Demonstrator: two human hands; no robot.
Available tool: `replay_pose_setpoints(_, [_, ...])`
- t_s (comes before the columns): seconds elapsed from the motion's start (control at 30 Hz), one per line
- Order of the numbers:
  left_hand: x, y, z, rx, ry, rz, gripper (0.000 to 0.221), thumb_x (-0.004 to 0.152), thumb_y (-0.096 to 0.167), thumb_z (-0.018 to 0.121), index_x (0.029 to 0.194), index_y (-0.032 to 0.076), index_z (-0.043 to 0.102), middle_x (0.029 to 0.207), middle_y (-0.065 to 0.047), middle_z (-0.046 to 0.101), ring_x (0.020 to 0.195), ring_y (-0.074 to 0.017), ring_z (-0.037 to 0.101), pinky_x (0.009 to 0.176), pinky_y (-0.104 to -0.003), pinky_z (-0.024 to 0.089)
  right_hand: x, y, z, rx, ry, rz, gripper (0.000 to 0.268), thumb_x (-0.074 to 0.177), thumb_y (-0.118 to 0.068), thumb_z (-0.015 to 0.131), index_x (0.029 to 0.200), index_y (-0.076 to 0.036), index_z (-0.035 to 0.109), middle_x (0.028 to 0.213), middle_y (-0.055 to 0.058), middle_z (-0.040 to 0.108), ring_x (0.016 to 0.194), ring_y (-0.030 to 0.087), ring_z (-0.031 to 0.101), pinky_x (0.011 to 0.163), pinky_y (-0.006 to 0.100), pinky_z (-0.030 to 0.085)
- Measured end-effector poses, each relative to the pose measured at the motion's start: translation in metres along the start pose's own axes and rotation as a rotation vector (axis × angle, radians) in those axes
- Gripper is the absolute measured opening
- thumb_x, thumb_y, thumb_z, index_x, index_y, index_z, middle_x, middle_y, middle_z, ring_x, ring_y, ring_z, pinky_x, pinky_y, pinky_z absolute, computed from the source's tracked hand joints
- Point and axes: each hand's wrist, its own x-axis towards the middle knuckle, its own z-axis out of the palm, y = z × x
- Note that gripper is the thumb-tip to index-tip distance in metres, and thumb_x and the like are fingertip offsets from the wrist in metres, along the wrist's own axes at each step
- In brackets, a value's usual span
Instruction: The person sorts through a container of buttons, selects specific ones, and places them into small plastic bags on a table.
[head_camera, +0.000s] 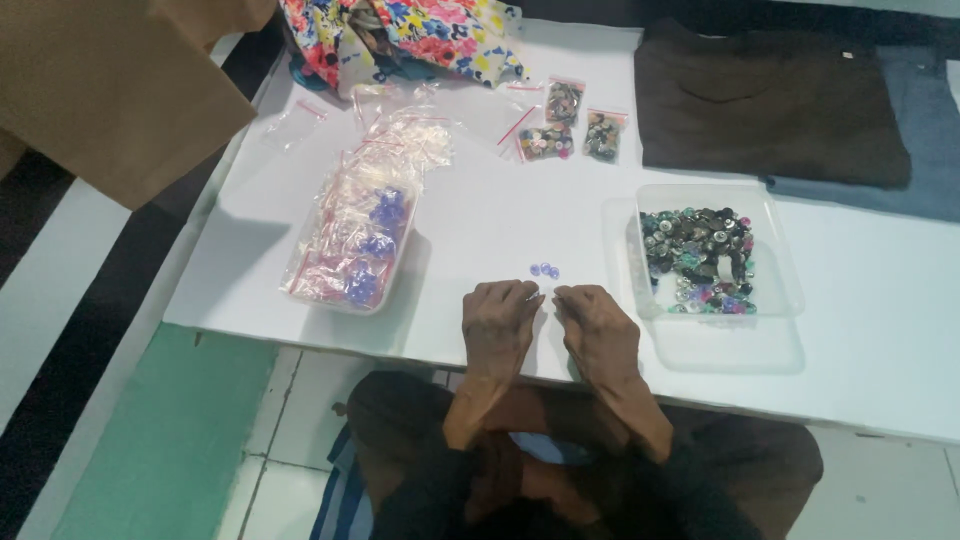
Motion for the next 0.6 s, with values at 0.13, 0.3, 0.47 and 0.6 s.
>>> replay_pose_setpoints(0.13, [0.012,-0.005,0.001,-0.037,-0.135,-0.077,0.009,0.093,0.025,0.076,0.101,0.022,0.073,0.09,0.0,0.073,0.096,-0.0276,0.07,0.086,-0.042,0.05,0.013,-0.001,0.015,0.017,0.018,0.011,0.009,0.097,-0.025,0.073,0.102,-0.018,0.074,0.085,0.001,0.072,0.074,0.028,0.07,0.052,0.033,0.056])
replay_pose_setpoints(0.3, [0.013,-0.013,0.005,-0.139,-0.165,-0.157,0.025,0.093,0.03,0.074,0.115,0.017,0.074,0.087,-0.004,0.073,0.095,-0.0269,0.07,0.086,-0.043,0.047,0.013,0.007,0.024,0.183,0.041,0.099,0.023,0.097,-0.032,0.074,0.113,-0.016,0.074,0.089,0.004,0.073,0.081,0.027,0.074,0.062,0.035,0.059])
replay_pose_setpoints(0.47, [0.01,-0.013,0.003,-0.241,-0.153,-0.195,0.032,0.091,0.029,0.076,0.12,0.015,0.071,0.092,-0.007,0.075,0.102,-0.0312,0.068,0.091,-0.043,0.047,0.016,0.002,0.017,0.309,0.016,0.187,0.035,0.091,-0.033,0.08,0.119,-0.013,0.074,0.09,0.009,0.074,0.083,0.032,0.074,0.064,0.041,0.06])
replay_pose_setpoints(0.6, [0.006,-0.017,0.004,-0.307,-0.164,-0.21,0.035,0.092,0.027,0.076,0.123,0.013,0.07,0.097,-0.01,0.075,0.107,-0.0349,0.066,0.094,-0.045,0.046,0.017,0.002,0.015,0.431,0.001,0.264,0.043,0.084,-0.033,0.085,0.12,-0.014,0.074,0.093,0.011,0.076,0.087,0.035,0.074,0.064,0.041,0.061])
